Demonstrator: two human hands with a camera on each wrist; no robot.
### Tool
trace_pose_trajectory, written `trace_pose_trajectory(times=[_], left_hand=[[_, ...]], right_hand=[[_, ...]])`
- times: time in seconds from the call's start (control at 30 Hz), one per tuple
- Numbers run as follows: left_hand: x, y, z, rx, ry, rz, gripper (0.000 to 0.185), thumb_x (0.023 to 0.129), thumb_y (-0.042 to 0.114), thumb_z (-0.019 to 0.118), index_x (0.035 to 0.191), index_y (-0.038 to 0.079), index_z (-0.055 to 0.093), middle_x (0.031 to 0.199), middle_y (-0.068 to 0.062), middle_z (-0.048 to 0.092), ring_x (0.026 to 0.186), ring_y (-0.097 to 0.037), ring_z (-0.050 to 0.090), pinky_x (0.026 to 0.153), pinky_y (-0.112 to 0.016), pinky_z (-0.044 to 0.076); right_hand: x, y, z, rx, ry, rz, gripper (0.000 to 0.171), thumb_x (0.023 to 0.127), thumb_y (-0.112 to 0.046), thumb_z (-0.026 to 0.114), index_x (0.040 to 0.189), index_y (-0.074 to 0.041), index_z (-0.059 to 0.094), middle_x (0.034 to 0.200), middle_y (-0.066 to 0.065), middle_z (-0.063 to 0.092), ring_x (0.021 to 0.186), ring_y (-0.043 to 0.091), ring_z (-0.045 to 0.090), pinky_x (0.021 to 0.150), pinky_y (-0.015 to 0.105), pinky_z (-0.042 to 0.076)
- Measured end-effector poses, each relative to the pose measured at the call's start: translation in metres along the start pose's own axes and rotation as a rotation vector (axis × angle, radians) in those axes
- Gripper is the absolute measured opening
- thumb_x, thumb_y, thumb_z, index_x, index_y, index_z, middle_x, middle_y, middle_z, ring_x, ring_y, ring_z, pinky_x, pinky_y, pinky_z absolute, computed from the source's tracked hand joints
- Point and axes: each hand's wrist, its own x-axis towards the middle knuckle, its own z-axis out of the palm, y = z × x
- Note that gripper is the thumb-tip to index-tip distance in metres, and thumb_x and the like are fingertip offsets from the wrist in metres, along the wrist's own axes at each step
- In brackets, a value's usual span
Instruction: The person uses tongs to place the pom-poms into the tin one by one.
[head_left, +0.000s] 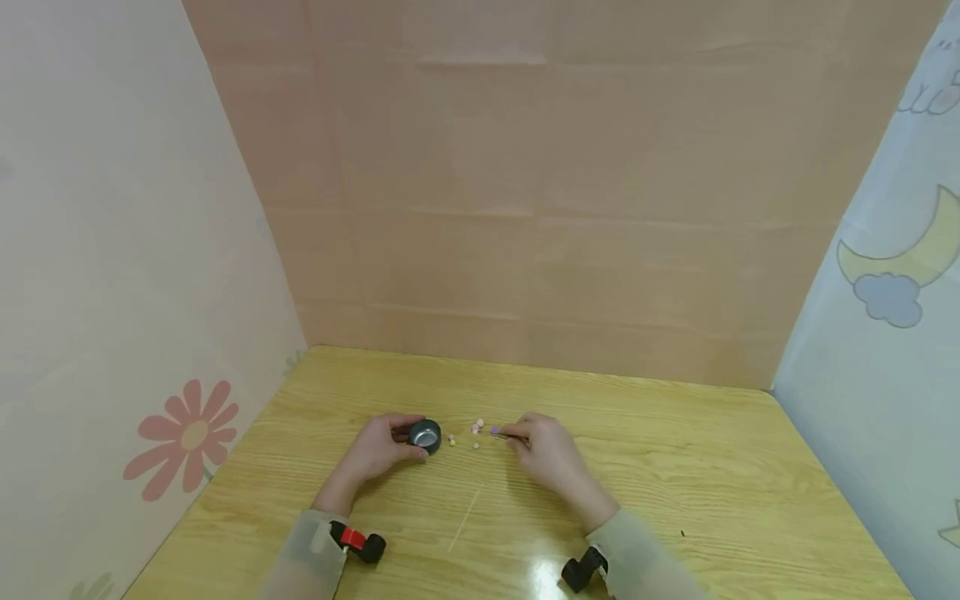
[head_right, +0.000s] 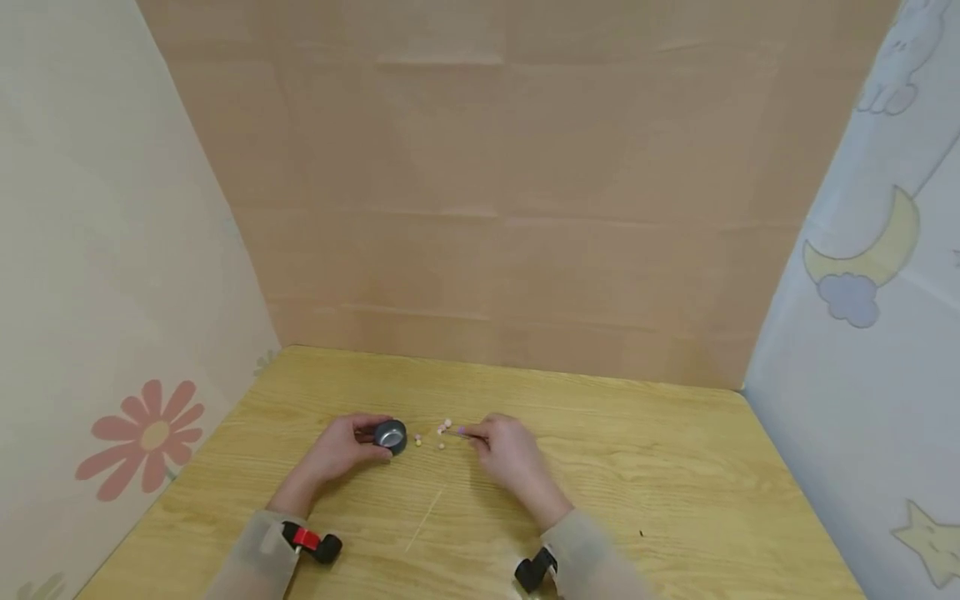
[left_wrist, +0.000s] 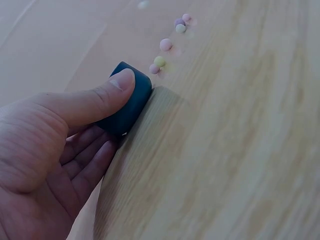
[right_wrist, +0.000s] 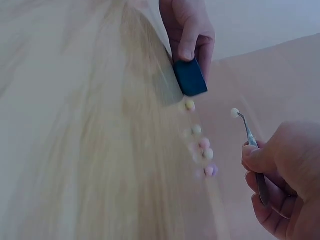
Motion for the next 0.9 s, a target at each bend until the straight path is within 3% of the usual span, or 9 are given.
trace_pose_trajectory(times=[0.13,0.47,0.63,0.8,0.9], left_hand=[[-0.001,-0.001,-0.001,0.005,0.004,0.005,0.06,0.082,0.014,0.096,0.136,0.005,0.073,0.132,-0.015,0.071,0.114,-0.028,0.07,0.098,-0.045,0.058],[-0.003,-0.003,-0.001,-0.003,0.012,0.001,0.059,0.083,0.015,0.095,0.137,0.006,0.073,0.131,-0.013,0.072,0.114,-0.026,0.071,0.097,-0.041,0.058],[-0.002,0.0,0.002,-0.007,-0.002,0.017,0.058,0.083,0.013,0.095,0.137,0.005,0.073,0.129,-0.013,0.073,0.111,-0.026,0.072,0.094,-0.04,0.059],[0.002,-0.002,0.006,-0.026,-0.052,0.04,0.06,0.085,0.016,0.094,0.139,0.006,0.072,0.13,-0.013,0.072,0.111,-0.025,0.072,0.094,-0.037,0.059],[0.003,-0.003,0.006,-0.034,-0.041,0.032,0.059,0.084,0.015,0.094,0.138,0.007,0.072,0.13,-0.013,0.072,0.111,-0.025,0.071,0.094,-0.039,0.059]], right_hand=[[0.013,-0.014,0.009,0.013,-0.019,-0.028,0.02,0.097,-0.009,0.08,0.115,-0.017,0.085,0.089,-0.009,0.066,0.069,0.005,0.052,0.059,0.026,0.046],[0.038,-0.043,0.032,0.01,-0.036,-0.098,0.018,0.097,-0.01,0.079,0.113,-0.017,0.086,0.093,-0.006,0.071,0.078,0.009,0.063,0.067,0.029,0.053],[0.038,-0.046,0.039,-0.024,-0.039,-0.109,0.018,0.097,-0.01,0.079,0.112,-0.018,0.086,0.095,-0.004,0.071,0.082,0.012,0.066,0.07,0.032,0.056],[0.033,-0.046,0.041,-0.05,-0.039,-0.062,0.02,0.096,-0.007,0.079,0.11,-0.02,0.087,0.091,-0.005,0.069,0.079,0.011,0.064,0.067,0.031,0.055],[0.033,-0.046,0.042,-0.074,-0.032,-0.071,0.02,0.096,-0.008,0.079,0.11,-0.02,0.086,0.092,-0.006,0.069,0.079,0.011,0.065,0.067,0.031,0.056]])
